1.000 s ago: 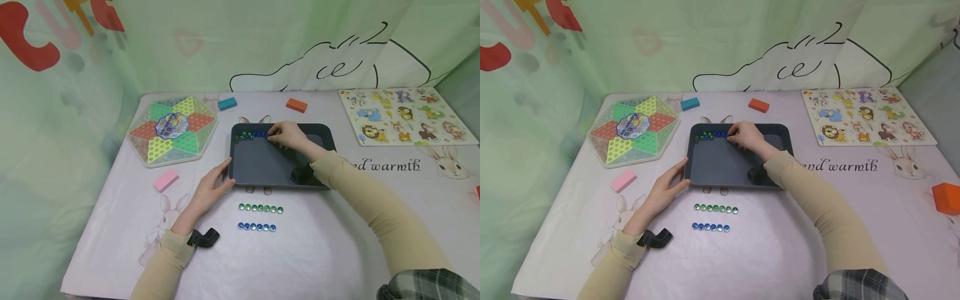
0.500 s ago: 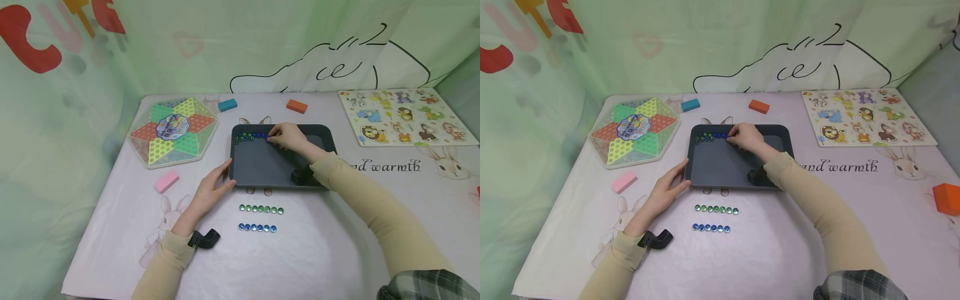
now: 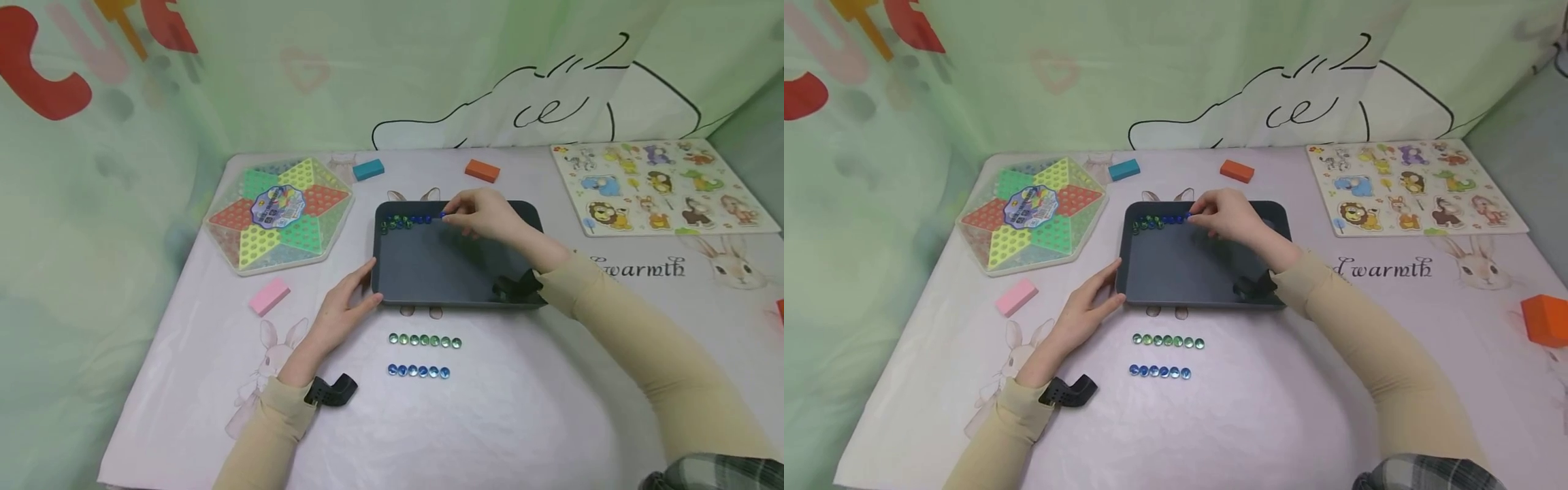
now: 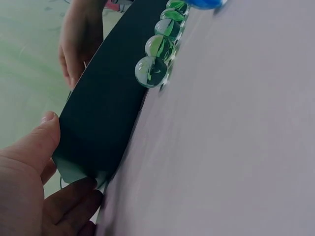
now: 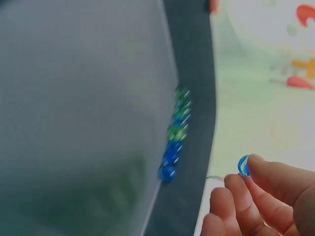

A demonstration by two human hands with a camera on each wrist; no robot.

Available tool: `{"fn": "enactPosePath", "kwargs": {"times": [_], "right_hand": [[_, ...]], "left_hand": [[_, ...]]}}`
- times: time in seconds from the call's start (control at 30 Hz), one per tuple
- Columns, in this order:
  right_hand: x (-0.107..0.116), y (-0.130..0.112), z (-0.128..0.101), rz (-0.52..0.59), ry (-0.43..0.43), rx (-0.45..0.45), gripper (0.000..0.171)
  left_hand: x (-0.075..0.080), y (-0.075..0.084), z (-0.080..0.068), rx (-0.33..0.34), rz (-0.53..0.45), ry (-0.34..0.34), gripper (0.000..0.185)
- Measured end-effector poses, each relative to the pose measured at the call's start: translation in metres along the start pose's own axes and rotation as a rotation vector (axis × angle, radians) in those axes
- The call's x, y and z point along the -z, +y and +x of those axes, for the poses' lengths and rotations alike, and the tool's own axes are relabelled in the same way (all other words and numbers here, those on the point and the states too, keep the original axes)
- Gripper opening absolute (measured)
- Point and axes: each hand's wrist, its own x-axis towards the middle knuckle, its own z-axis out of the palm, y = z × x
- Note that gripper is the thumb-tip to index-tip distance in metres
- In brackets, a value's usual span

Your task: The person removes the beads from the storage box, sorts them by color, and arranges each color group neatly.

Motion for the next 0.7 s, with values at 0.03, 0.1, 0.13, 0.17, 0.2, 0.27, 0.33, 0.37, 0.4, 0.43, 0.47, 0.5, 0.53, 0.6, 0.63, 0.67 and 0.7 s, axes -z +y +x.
{"fn": "enactPosePath", "kwargs": {"times": [0.03, 0.1, 0.13, 0.17, 0.2, 0.27, 0.33, 0.37, 0.4, 0.43, 0.47, 0.5, 0.53, 0.6, 0.63, 0.67, 0.7], "right_hand": [[0.001, -0.002, -0.005, 0.006, -0.004, 0.007, 0.022], [0.002, -0.007, -0.014, 0.014, -0.010, 0.022, 0.021], [0.002, -0.009, -0.019, 0.014, -0.013, 0.021, 0.020], [0.003, -0.011, -0.024, 0.010, -0.013, 0.022, 0.020], [0.003, -0.013, -0.029, 0.005, -0.013, 0.018, 0.019], [0.003, -0.016, -0.039, -0.001, -0.024, 0.024, 0.019], [0.003, -0.019, -0.049, 0.000, -0.040, 0.034, 0.019], [0.003, -0.020, -0.053, 0.001, -0.048, 0.046, 0.019], [0.002, -0.021, -0.058, 0.004, -0.058, 0.057, 0.019], [0.002, -0.021, -0.063, 0.008, -0.068, 0.070, 0.018], [0.001, -0.021, -0.067, 0.016, -0.077, 0.083, 0.017], [0.000, -0.022, -0.072, 0.025, -0.088, 0.095, 0.016], [-0.002, -0.022, -0.077, 0.032, -0.098, 0.105, 0.015], [-0.005, -0.021, -0.085, 0.038, -0.119, 0.131, 0.014], [-0.007, -0.020, -0.090, 0.040, -0.130, 0.143, 0.013], [-0.009, -0.020, -0.094, 0.041, -0.143, 0.157, 0.012], [-0.011, -0.019, -0.097, 0.040, -0.155, 0.172, 0.011]], "left_hand": [[0.000, 0.000, 0.000, 0.003, 0.002, -0.002, 0.060], [0.000, 0.000, 0.000, 0.004, 0.007, -0.002, 0.060], [0.000, 0.000, 0.000, 0.008, 0.010, -0.001, 0.060], [0.000, 0.000, 0.000, 0.009, 0.010, -0.002, 0.060], [0.000, 0.000, 0.000, 0.011, 0.013, -0.003, 0.060], [-0.001, 0.000, 0.000, 0.012, 0.014, -0.004, 0.061], [-0.001, -0.001, 0.000, 0.016, 0.015, -0.005, 0.061], [-0.001, -0.001, 0.000, 0.014, 0.012, -0.005, 0.061], [-0.002, -0.001, 0.000, 0.013, 0.012, -0.005, 0.061], [-0.002, -0.001, 0.000, 0.010, 0.012, -0.005, 0.061], [-0.002, -0.002, 0.000, 0.012, 0.010, -0.004, 0.061], [-0.002, -0.002, 0.000, 0.012, 0.010, -0.004, 0.061], [-0.001, -0.001, 0.000, 0.012, 0.008, -0.004, 0.060], [-0.001, -0.002, 0.000, 0.008, 0.006, -0.003, 0.060], [-0.001, -0.002, 0.000, 0.006, 0.003, -0.002, 0.060], [-0.001, -0.002, 0.000, 0.006, 0.002, -0.001, 0.060], [-0.001, -0.001, 0.000, 0.002, 0.002, 0.000, 0.060]]}}
